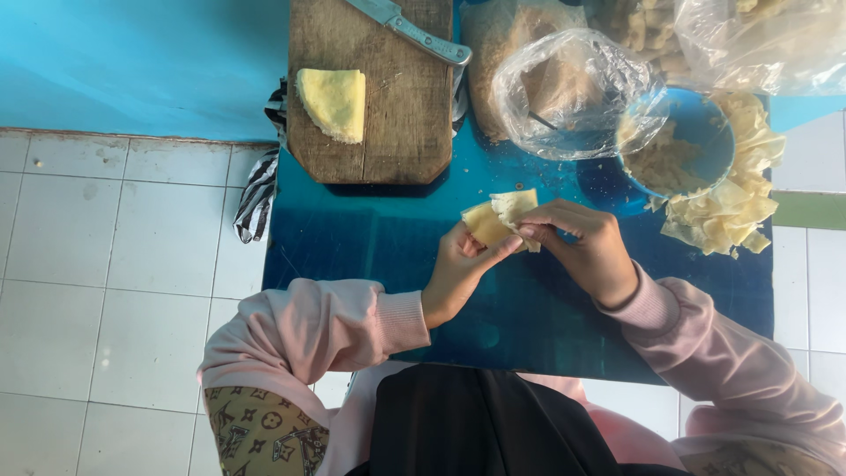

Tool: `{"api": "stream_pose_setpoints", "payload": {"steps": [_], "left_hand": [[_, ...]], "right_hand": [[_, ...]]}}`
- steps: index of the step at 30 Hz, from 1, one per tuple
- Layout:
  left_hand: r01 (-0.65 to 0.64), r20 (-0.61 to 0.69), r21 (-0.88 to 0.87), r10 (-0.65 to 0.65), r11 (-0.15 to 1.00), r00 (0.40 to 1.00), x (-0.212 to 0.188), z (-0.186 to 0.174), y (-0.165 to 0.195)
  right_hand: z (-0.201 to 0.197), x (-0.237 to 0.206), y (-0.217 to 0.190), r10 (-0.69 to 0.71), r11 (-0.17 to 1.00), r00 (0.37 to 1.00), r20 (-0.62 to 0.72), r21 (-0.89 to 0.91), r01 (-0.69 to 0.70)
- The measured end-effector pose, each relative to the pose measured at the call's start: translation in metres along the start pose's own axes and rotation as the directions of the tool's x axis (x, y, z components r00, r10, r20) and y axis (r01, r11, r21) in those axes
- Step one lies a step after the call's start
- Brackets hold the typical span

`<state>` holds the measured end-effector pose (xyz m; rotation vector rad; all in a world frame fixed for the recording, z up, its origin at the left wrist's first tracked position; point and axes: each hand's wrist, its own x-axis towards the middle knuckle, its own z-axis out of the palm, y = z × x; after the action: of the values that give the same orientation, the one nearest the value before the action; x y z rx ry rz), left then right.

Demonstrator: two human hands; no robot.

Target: The person stacks thin square pastry wrappers one at a time into an overlapping diamond pattern on a blue table, then spoons brown filling from a bowl onto the stacked wrappers and folds the edges over the filling by hand.

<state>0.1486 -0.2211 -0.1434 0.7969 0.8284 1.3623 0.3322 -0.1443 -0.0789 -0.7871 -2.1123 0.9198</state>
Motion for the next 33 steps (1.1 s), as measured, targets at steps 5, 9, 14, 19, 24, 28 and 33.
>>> {"api": "stream_pose_setpoints", "payload": {"steps": [5,9,14,19,24,28,33], "left_hand": [[0.0,-0.041,0.012,0.001,1.0,0.999,0.003,-0.001,-0.002],[0.025,-0.057,0.047,-0.022,0.999,0.998,0.002,-0.003,-0.002],[0.037,-0.07,0.031,-0.035,0.999,0.997,-0.002,-0.003,-0.006],[0.026,-0.058,0.038,-0.024,0.999,0.998,-0.002,-0.005,-0.008],[0.031,-0.061,0.04,-0.028,0.999,0.998,-0.001,-0.005,-0.008],[0.04,-0.065,0.053,-0.036,0.998,0.997,0.0,-0.006,-0.007],[0.05,-0.073,0.045,-0.047,0.998,0.996,0.002,-0.007,-0.009]], "right_hand": [[-0.006,0.002,-0.004,-0.026,0.999,0.998,0.058,-0.029,0.027],[-0.01,0.004,-0.008,-0.024,0.999,0.997,0.075,-0.04,0.027],[-0.006,-0.001,-0.011,0.007,0.994,0.999,0.039,-0.109,-0.002],[0.0,-0.003,-0.012,0.013,0.995,1.0,0.011,-0.1,-0.012],[-0.001,-0.002,-0.011,0.024,0.997,1.0,0.008,-0.072,-0.023],[-0.002,-0.001,-0.01,0.045,0.997,0.999,0.013,-0.064,-0.044],[-0.002,0.0,-0.011,0.042,0.997,0.999,0.01,-0.061,-0.041]]}}
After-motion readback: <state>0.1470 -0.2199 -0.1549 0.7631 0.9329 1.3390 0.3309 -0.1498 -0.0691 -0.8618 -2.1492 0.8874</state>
